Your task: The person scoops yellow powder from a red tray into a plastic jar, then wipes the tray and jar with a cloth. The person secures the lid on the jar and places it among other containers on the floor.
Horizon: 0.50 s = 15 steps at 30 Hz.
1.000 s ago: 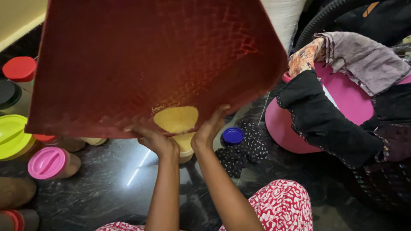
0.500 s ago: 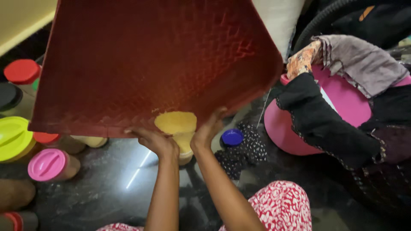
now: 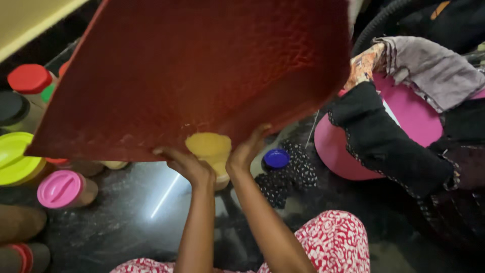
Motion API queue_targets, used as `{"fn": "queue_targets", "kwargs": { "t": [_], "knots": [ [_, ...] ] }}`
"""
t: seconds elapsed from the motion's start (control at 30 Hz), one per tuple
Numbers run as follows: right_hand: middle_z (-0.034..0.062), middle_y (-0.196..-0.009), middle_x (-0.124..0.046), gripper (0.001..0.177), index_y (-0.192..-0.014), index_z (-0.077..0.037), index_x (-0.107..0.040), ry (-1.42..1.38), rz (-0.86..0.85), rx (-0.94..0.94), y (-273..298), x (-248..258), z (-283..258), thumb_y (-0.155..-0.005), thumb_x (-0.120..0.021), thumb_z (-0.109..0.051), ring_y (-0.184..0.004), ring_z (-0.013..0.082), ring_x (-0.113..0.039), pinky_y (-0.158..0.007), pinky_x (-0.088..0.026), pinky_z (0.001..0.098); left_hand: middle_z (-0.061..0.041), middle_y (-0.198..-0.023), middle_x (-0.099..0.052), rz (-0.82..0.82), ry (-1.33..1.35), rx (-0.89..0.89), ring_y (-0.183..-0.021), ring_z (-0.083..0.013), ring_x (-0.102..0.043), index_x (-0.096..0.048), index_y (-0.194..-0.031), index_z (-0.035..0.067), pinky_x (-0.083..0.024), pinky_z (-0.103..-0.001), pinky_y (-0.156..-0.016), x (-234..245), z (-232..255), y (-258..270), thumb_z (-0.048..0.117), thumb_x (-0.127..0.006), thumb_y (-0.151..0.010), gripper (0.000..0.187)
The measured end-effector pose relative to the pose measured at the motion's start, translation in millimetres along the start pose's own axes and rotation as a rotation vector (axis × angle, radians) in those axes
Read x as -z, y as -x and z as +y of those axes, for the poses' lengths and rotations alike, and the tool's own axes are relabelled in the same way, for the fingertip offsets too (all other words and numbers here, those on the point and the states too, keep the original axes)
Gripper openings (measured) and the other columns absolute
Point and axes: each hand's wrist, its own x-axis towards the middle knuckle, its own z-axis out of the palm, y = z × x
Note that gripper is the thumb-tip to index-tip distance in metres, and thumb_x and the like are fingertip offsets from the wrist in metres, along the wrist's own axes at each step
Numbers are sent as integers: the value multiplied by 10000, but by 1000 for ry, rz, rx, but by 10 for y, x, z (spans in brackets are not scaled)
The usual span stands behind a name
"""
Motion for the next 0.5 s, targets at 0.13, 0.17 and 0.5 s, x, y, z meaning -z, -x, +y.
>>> {"fn": "queue_targets", "kwargs": {
  "t": [0.13,0.17,0.5],
  "knots": [
    [81,-1699,-79,1036,-1617,-76,-58,-3,10,88,19,1,-7,-905,-451,-718,-1530,226,-158,-1218,-173,403,-122,-1692,-235,8,66,26,-1517,-286,-314,-184,-1607,19,-276,-405,-1225,34,-127,-64,791,-331,-902,1056],
    [88,-1683,-139,1029,-1614,-57,-111,-41,0,113,-5,-54,-21,-904,-472,-708,-1508,225,-211,-1213,-211,403,-98,-1693,-158,34,31,74,-1519,-262,-244,-127,-1615,53,-236,-407,-1222,16,-157,-110,795,-331,-895,1053],
    [127,-1222,-515,701,-1348,6,-425,-2,42,-105,74,-77,-109,-966,-535,-570,-1055,211,-532,-882,-452,407,-132,-1663,-280,-38,6,23,-1480,-282,-337,-246,-1587,38,-307,-401,-1199,123,-307,-224,638,-469,-966,892]
  ]
}}
